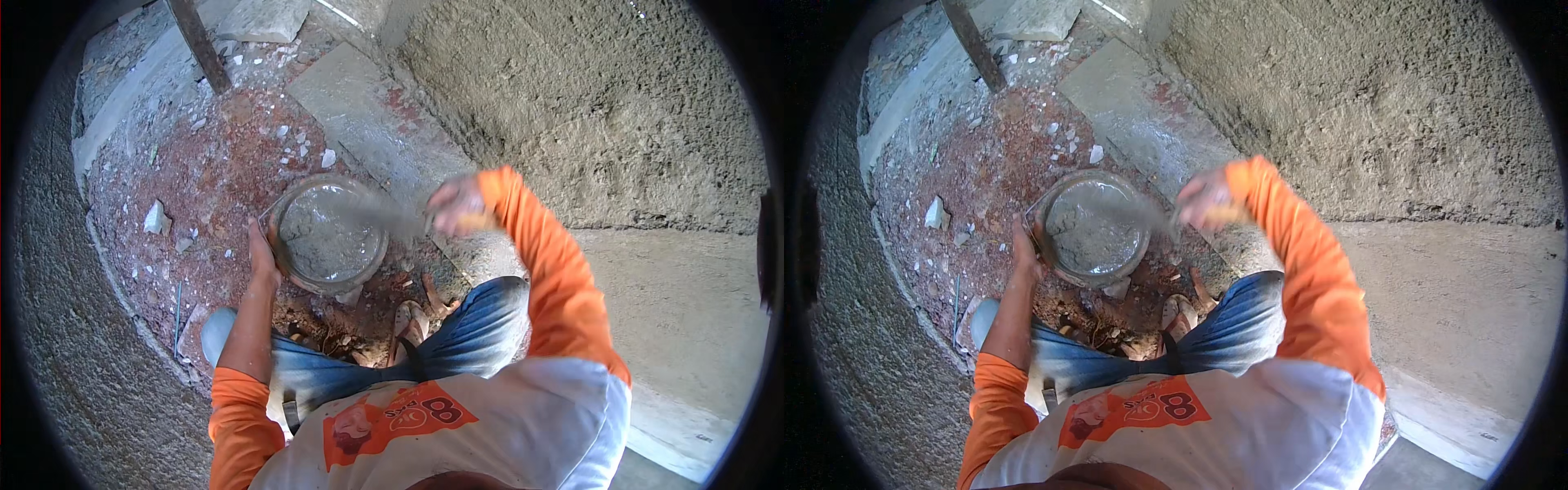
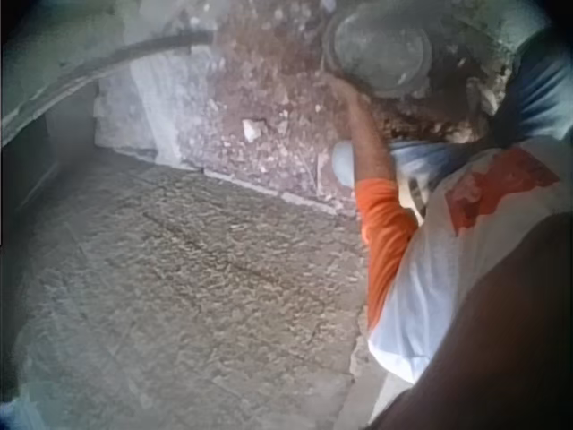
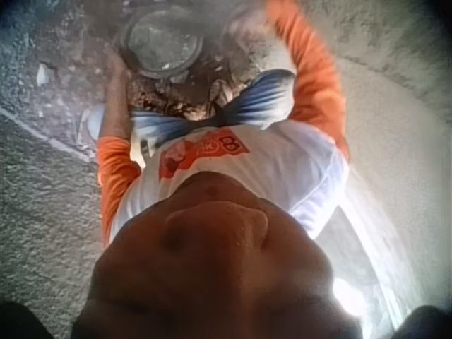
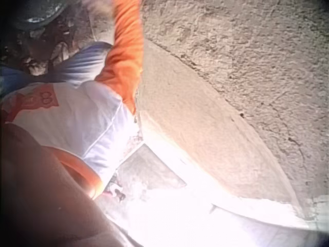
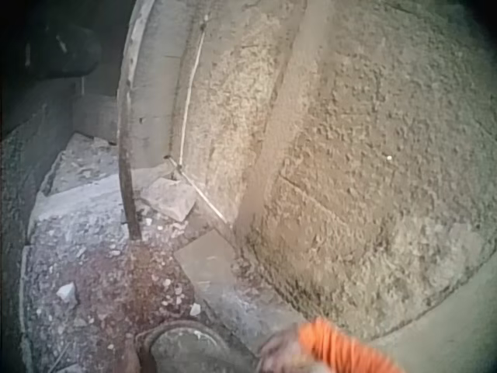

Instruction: Applying mortar to a wall using a trowel at a construction site.

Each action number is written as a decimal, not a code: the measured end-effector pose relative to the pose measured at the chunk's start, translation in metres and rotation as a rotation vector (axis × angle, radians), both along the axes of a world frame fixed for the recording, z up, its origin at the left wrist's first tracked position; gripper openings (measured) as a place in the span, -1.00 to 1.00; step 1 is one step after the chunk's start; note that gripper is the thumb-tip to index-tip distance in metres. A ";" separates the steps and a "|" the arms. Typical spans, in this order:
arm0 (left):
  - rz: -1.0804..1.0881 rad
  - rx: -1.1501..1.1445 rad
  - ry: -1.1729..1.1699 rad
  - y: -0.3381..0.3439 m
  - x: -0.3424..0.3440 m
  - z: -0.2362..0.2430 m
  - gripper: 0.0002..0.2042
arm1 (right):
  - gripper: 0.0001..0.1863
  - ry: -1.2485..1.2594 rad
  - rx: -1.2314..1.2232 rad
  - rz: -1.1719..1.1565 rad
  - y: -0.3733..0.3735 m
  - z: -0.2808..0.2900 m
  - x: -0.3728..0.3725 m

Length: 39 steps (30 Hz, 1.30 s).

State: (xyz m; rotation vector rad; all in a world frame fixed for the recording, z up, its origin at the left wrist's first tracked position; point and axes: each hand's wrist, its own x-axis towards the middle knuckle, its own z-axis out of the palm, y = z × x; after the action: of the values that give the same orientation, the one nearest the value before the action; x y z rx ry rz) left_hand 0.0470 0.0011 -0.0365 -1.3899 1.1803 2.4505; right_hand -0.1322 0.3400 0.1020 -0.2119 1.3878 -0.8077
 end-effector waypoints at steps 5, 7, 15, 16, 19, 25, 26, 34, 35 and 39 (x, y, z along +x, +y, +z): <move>0.051 0.051 0.038 0.008 -0.001 0.010 -0.32 | -0.78 0.939 0.103 -1.007 0.046 0.037 -0.058; 0.057 -0.004 0.007 0.013 -0.004 0.022 -0.33 | -0.79 1.176 0.070 -1.165 0.062 0.049 -0.030; 0.001 0.157 0.044 0.007 0.004 0.042 -0.34 | -0.65 1.308 0.266 0.240 -0.003 -0.080 0.099; -0.003 0.143 0.079 0.005 0.005 0.040 -0.35 | -0.64 1.279 0.418 0.375 -0.024 -0.098 0.112; 0.012 0.114 0.107 0.003 0.008 0.035 -0.35 | -0.62 1.184 0.515 0.427 -0.072 -0.129 0.151; -0.032 0.198 0.100 -0.005 0.008 0.031 -0.35 | -0.70 1.100 0.325 0.146 -0.056 -0.115 0.182; -0.033 0.195 0.135 -0.007 0.008 0.030 -0.34 | -0.70 1.069 0.339 0.159 -0.050 -0.116 0.181; -0.015 0.187 0.162 -0.008 0.008 0.019 -0.32 | -0.68 1.200 0.548 0.048 -0.063 -0.143 0.155; -0.011 0.145 0.135 -0.007 0.009 0.018 -0.32 | -0.67 1.366 0.496 -0.042 -0.067 -0.130 0.152; -0.066 0.205 0.176 -0.004 0.008 0.017 -0.28 | -0.67 1.729 0.218 -0.167 -0.071 -0.044 0.130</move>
State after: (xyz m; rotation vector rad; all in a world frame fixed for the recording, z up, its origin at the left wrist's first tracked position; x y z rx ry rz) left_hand 0.0547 -0.0034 -0.0190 -1.0840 0.9538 2.6035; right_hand -0.0017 0.2685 0.0583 -0.7223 3.1139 -0.4871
